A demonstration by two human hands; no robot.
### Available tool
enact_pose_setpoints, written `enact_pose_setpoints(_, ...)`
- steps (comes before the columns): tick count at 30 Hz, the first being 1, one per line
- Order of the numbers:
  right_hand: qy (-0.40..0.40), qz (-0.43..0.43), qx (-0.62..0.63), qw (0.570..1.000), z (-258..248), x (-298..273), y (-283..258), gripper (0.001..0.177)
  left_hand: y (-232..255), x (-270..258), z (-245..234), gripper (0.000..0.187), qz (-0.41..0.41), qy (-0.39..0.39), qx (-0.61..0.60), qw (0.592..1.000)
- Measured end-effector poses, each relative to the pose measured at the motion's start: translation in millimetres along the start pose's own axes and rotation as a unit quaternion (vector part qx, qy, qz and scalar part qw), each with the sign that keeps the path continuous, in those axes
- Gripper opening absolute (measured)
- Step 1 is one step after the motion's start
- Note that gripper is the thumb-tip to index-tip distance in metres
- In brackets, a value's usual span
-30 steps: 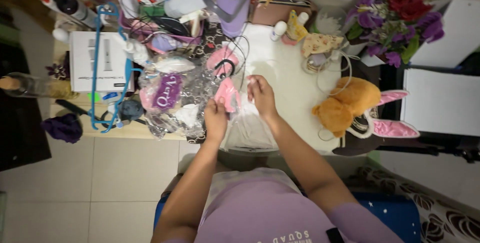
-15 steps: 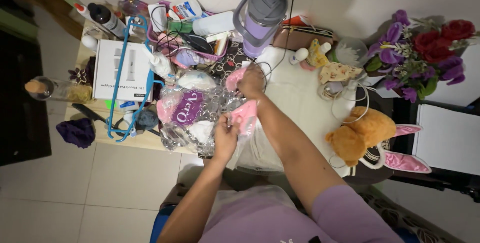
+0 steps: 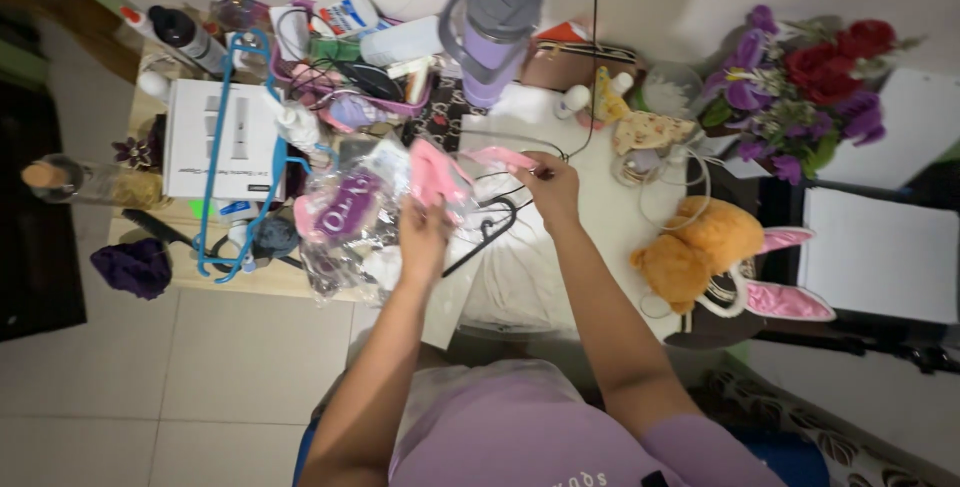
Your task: The person organizes items on a cluttered table, handling a white cable, a pink pouch, and a black hanger. They move items aside, coil the cable, and place the hanger on a door handle.
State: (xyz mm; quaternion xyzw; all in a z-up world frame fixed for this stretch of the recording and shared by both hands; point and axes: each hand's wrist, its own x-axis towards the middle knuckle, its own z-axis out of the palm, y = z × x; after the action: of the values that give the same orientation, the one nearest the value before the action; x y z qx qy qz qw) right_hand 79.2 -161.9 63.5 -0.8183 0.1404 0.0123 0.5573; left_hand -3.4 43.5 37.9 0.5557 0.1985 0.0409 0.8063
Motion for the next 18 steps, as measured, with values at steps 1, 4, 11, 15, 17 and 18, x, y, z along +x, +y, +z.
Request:
enact_pose_setpoints(1,-0.023,0.041,0.088,0.995,-10.1,-4.0,0.4,0.032,3.3,4.0,1.9,0.016,0.014,0.009,0.013,1.0)
enact_pose_setpoints(4,-0.088,0.154,0.324,0.929,-43.3,-9.7,7.7,0.038,10.2,17.4,14.5,0.021,0.002,-0.011,-0.065,0.998)
enact_pose_setpoints(11,-0.176,0.208,0.501,0.821,-63.7,-55.4,53.7,0.034,-9.1,-13.3,72.7,0.061,0.209,-0.132,0.069,0.967)
enact_pose_setpoints(15,-0.032,0.167,0.437,0.883,-47.1,-88.0,64.5,0.035,-36.7,-55.1,105.0,0.068,-0.021,-0.225,-0.182,0.957)
enact_pose_setpoints(17,0.004,0.137,0.415,0.899,-54.7,-92.7,64.6,0.039,-46.5,-55.4,112.2,0.053,-0.08,-0.2,-0.174,0.961)
enact_pose_setpoints(18,0.02,0.12,0.404,0.907,-61.4,-91.3,64.6,0.041,-49.3,-50.2,114.8,0.043,-0.097,-0.184,-0.103,0.973)
